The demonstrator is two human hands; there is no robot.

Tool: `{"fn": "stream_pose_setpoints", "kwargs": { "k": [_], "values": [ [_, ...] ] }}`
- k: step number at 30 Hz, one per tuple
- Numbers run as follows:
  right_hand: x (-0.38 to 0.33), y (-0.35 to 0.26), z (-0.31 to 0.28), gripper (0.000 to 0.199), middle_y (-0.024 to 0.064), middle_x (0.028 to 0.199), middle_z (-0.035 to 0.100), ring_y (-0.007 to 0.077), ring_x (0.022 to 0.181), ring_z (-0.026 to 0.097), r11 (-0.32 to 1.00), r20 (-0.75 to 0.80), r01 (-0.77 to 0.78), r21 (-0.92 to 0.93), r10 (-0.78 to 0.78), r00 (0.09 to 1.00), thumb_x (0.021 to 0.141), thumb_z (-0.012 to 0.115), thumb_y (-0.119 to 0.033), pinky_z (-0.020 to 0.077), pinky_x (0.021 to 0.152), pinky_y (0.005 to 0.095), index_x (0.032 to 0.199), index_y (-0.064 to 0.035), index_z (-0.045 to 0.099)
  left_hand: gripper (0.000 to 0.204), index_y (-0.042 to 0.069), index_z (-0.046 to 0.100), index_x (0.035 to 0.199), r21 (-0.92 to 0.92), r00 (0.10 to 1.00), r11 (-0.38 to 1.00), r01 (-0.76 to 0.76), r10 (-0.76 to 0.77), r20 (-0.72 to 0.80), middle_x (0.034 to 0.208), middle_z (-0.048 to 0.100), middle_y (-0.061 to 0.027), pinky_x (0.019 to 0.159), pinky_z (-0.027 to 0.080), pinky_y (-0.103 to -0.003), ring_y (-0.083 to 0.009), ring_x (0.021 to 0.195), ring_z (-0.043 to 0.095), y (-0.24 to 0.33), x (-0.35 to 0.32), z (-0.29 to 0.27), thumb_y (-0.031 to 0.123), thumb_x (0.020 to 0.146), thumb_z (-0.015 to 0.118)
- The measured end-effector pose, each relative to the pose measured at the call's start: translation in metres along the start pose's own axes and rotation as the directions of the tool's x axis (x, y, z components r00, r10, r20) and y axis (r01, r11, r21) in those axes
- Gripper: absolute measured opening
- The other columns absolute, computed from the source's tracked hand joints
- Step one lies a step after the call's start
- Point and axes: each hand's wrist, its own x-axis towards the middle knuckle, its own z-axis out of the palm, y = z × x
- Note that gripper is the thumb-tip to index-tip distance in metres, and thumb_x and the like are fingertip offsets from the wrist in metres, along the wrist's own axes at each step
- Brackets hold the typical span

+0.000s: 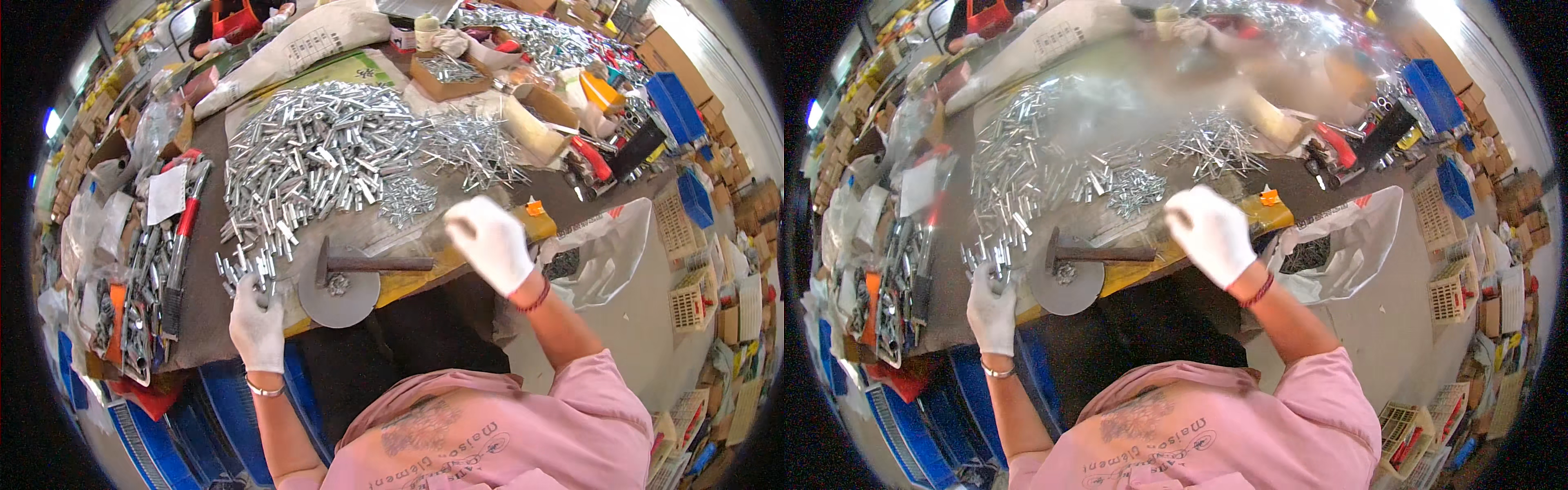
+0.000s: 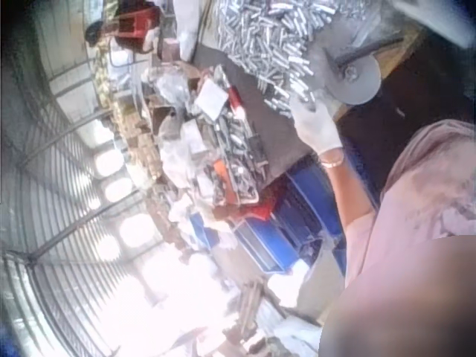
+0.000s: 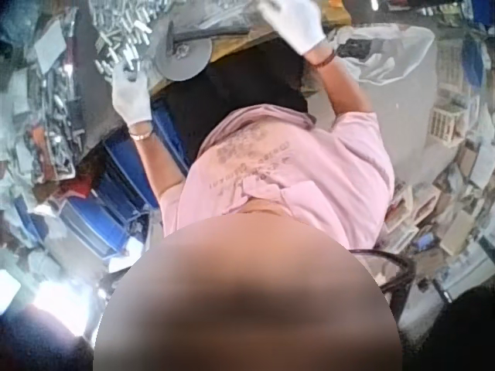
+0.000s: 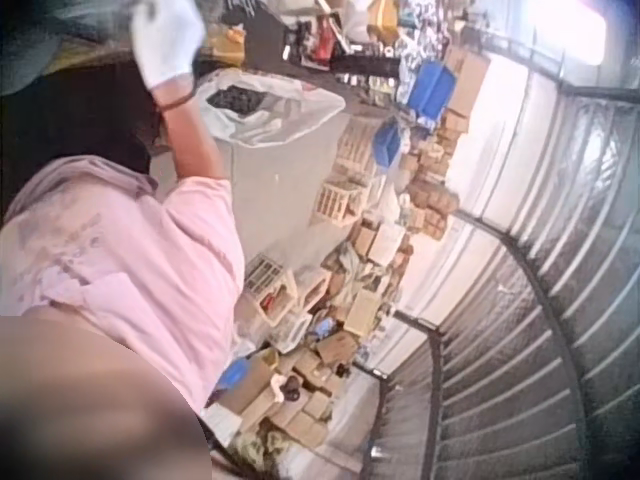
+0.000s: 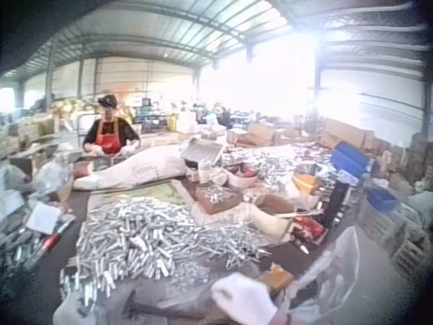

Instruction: Assembling small metal hardware components using a hammer and manual dexterity on a workbench.

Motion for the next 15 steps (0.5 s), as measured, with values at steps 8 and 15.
{"fn": "stream_pose_setpoints", "kwargs": {
  "k": [8, 15],
  "values": [
    [0.039, 0.103, -0.001, 0.002, 0.0071, 0.094, 0.069, 0.0309, 0.087, 0.073, 0.886, -0.046, -0.052, -0.46, 0.035, 0.998, 0.091, 0.072, -0.015, 0.0588, 0.074, 0.0439, 0.093, -0.0159, 0.07, 0.032, 0.001, 0.06, 0.133, -0.734, 0.954, 0.619, 0.281, -0.097, 0.284, 0.098, 0.068, -0.0035, 0.068, 0.054, -0.025, -0.0121, 0.084, 0.069, 0.042, -0.032, -0.026, 0.01, 0.102, 0.062],
    [0.059, 0.099, 0.022, 0.02, 0.0087, 0.098, 0.071, 0.0328, 0.089, 0.074, 0.905, -0.099, -0.045, -0.423, 0.003, 0.995, 0.091, 0.073, -0.017, 0.0595, 0.075, 0.044, 0.11, -0.0161, 0.067, 0.017, 0.003, 0.068, 0.113, -0.672, 0.895, 0.662, 0.333, 0.002, 0.446, 0.094, 0.071, -0.002, 0.066, 0.049, -0.022, -0.0076, 0.08, 0.066, 0.049, -0.041, -0.015, 0.002, 0.097, 0.07]
  ]
}}
